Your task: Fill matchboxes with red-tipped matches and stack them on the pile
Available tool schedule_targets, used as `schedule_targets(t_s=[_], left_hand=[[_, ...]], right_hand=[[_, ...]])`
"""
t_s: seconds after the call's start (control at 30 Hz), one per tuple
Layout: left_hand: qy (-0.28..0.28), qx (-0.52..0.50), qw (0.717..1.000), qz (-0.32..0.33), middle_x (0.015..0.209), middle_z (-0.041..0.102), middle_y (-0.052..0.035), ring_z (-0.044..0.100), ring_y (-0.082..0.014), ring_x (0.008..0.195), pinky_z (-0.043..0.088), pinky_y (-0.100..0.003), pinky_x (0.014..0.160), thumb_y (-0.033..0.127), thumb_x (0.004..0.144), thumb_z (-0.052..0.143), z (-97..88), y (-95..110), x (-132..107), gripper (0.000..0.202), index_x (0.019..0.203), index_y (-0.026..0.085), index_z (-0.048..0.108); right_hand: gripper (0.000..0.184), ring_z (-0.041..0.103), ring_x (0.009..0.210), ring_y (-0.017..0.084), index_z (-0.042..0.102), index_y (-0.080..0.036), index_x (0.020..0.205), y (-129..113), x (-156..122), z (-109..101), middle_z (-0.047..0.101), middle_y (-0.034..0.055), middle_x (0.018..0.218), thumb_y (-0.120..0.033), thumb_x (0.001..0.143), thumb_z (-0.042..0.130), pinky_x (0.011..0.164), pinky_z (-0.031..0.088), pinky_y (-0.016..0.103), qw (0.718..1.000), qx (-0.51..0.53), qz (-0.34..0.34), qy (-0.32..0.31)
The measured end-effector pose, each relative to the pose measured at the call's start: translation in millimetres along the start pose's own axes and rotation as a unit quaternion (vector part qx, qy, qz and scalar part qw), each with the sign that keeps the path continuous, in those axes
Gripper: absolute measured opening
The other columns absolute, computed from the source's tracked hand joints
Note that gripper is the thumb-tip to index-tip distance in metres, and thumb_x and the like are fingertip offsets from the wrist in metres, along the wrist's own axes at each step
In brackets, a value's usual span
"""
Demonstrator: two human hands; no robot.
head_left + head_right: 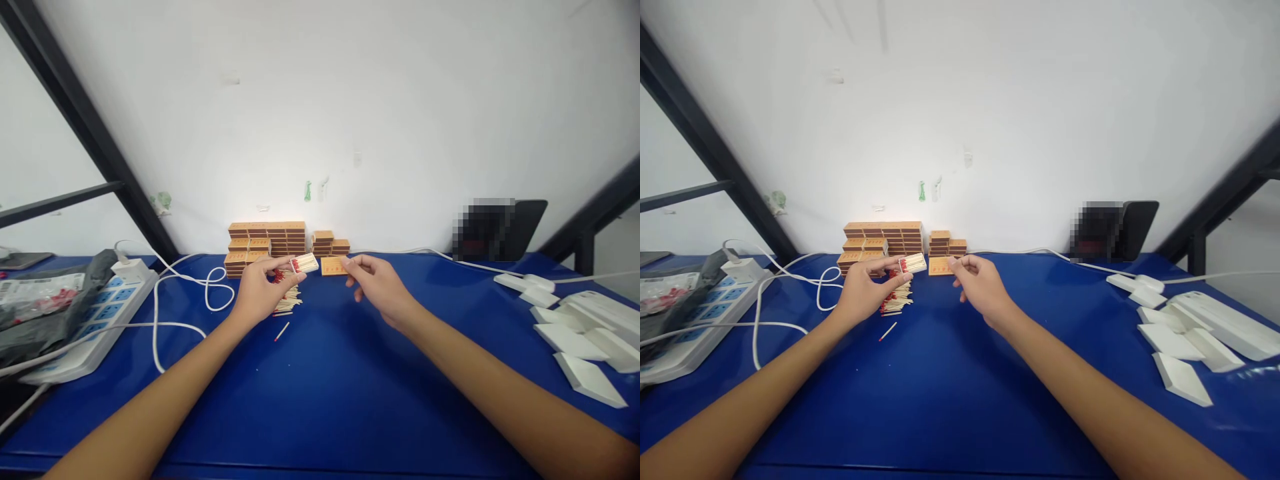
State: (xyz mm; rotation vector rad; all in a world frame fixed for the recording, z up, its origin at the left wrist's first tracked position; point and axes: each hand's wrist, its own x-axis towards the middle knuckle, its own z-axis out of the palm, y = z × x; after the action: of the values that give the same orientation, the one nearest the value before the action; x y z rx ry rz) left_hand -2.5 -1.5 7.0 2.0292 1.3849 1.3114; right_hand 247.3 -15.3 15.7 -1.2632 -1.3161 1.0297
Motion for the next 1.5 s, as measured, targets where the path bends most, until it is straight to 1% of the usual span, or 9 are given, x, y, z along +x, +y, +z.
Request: schedule_targets(t_s=[0.23,0.57,0.73,0.93,1.03,1.13,1.23,1.33,1.5], left_hand=[[-0.028,-0.023,0.999,0.021,0.106,0.081,-0.0088,0.074,-0.0277,0.098,0.059,-0.045,0.096,0.050,0.079,0.090,6.1,11.8,-9.1,0.049,0.118,0.022,0.085],[-0.048,-0.069,0.996,0.022,0.108,0.082,-0.0089,0.076,-0.0286,0.102,0.062,-0.043,0.092,0.046,0.074,0.094,8.8,17.4,-14.3,0.046,0.115,0.025,0.086],[-0.029,-0.047,0.997,0.060,0.103,0.082,-0.0071,0.074,-0.0271,0.100,0.060,-0.043,0.093,0.046,0.073,0.097,11.3,17.5,-17.9,0.043,0.109,0.026,0.087],[-0.021,0.017,0.985,0.173,0.097,0.080,-0.0042,0.070,-0.0239,0.093,0.057,-0.040,0.087,0.037,0.073,0.098,11.6,21.8,-24.8,0.043,0.111,0.024,0.083],[-0.030,0.045,0.975,0.216,0.089,0.077,-0.0016,0.067,-0.0220,0.089,0.056,-0.039,0.086,0.032,0.075,0.096,12.4,22.8,-28.0,0.046,0.118,0.025,0.080],[-0.034,0.064,0.968,0.242,0.091,0.078,-0.0012,0.067,-0.0222,0.090,0.056,-0.040,0.088,0.025,0.079,0.091,13.5,22.0,-29.9,0.048,0.125,0.025,0.077],[-0.043,0.081,0.967,0.238,0.095,0.079,-0.0020,0.068,-0.0235,0.095,0.057,-0.041,0.090,0.024,0.085,0.085,13.1,22.0,-29.9,0.047,0.130,0.025,0.073],[-0.041,0.098,0.972,0.208,0.105,0.079,-0.0047,0.071,-0.0251,0.104,0.058,-0.043,0.095,0.028,0.088,0.082,11.3,22.3,-27.6,0.043,0.130,0.024,0.070],[-0.051,0.115,0.970,0.208,0.118,0.075,-0.0083,0.071,-0.0259,0.111,0.058,-0.042,0.099,0.037,0.093,0.081,7.8,15.8,-19.3,0.037,0.124,0.022,0.068]], right_hand=[[0.038,0.052,0.045,0.008,0.066,-0.018,0.083,7.3,-6.7,0.9,0.063,-0.0016,0.067,-0.054,0.095,0.072,0.045,0.046,0.023,0.999,0.030,0.015,0.003],[0.045,0.061,0.059,0.012,0.064,-0.018,0.088,8.3,-17.3,7.7,0.065,0.0008,0.074,-0.060,0.085,0.080,0.048,0.055,0.024,0.992,0.109,0.020,-0.058],[0.055,0.071,0.081,0.019,0.054,-0.021,0.126,10.1,-30.4,23.0,0.071,0.0080,0.105,-0.058,0.090,0.073,0.054,0.063,0.030,0.991,0.133,-0.004,-0.016],[0.066,0.072,0.108,0.026,0.051,-0.024,0.152,15.5,-52.9,35.2,0.068,0.0135,0.135,-0.054,0.095,0.067,0.074,0.066,0.038,0.990,0.023,-0.063,-0.126],[0.061,0.071,0.104,0.025,0.059,-0.027,0.144,16.0,-60.1,34.8,0.072,0.0093,0.127,-0.046,0.089,0.078,0.078,0.062,0.038,0.980,-0.091,-0.124,-0.127],[0.040,0.071,0.091,0.023,0.068,-0.025,0.129,14.0,-59.4,31.3,0.076,0.0054,0.107,-0.041,0.092,0.074,0.076,0.058,0.037,0.973,-0.148,-0.143,-0.103],[0.041,0.072,0.088,0.023,0.067,-0.022,0.130,13.8,-54.0,27.6,0.078,0.0066,0.103,-0.044,0.095,0.069,0.076,0.057,0.038,0.969,-0.182,-0.146,-0.081],[0.053,0.073,0.087,0.024,0.062,-0.020,0.140,16.2,-46.3,23.7,0.079,0.0078,0.101,-0.050,0.097,0.067,0.076,0.056,0.038,0.967,-0.193,-0.152,-0.067],[0.040,0.073,0.083,0.020,0.067,-0.021,0.130,20.2,-32.5,17.1,0.079,0.0080,0.109,-0.049,0.103,0.058,0.076,0.057,0.037,0.974,-0.149,-0.161,-0.063]])
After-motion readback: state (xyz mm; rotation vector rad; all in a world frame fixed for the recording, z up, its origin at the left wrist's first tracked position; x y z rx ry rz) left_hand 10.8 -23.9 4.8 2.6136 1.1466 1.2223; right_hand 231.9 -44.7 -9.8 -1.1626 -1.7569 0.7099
